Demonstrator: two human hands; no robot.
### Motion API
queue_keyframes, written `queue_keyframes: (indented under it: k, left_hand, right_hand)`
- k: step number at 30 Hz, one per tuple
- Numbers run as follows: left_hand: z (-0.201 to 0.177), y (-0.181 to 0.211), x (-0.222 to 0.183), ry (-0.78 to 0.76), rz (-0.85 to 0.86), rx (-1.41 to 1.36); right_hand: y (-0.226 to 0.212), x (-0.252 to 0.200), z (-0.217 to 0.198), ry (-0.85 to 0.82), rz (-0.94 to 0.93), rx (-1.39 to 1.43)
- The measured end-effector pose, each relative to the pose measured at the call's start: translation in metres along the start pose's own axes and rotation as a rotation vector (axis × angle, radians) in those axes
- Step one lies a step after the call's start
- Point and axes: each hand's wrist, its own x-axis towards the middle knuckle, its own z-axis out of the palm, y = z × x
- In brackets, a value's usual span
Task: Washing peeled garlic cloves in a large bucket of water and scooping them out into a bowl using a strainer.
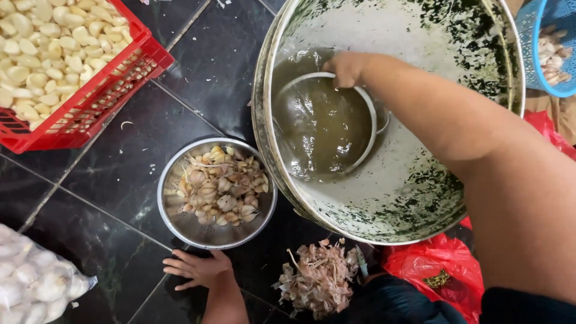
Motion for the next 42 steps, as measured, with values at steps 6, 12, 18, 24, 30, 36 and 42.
queue_keyframes:
  k: [6, 12, 18, 24, 30, 36, 42]
  left_hand:
    - [0.003, -0.003, -0.002, 0.037, 0.044, -0.029]
    - [0.001, -0.002, 0.000, 0.005, 0.030, -0.055]
    - [0.000, 0.000, -0.001, 0.013, 0.018, -0.041]
    - [-0.004, 0.003, -0.001, -0.006, -0.007, -0.031]
    - [-0.011, 0.006, 0.000, -0.031, -0.039, -0.077]
    - [-0.006, -0.002, 0.001, -0.023, -0.016, -0.071]
    - [-0.005, 0.001, 0.002, -0.029, -0.026, -0.033]
  right_hand:
    - [-0.031, -0.038, -0.058, -0.061, 0.034, 0.063]
    - [-0.081, -0.081, -0.097, -0.039, 0.055, 0.235]
    - [-0.057, -0.057, -0.079, -0.012, 0.027, -0.206]
    - [-0.035, -0.053, -0.043, -0.185, 0.320, -0.409]
    - [-0.005, -0.033, 0.002, -0.276, 0.432, -0.186]
    - [-0.005, -0.016, 0.015, -0.129, 0.549, 0.086]
    - [0.017, -0.005, 0.009, 0.219, 0.133, 0.199]
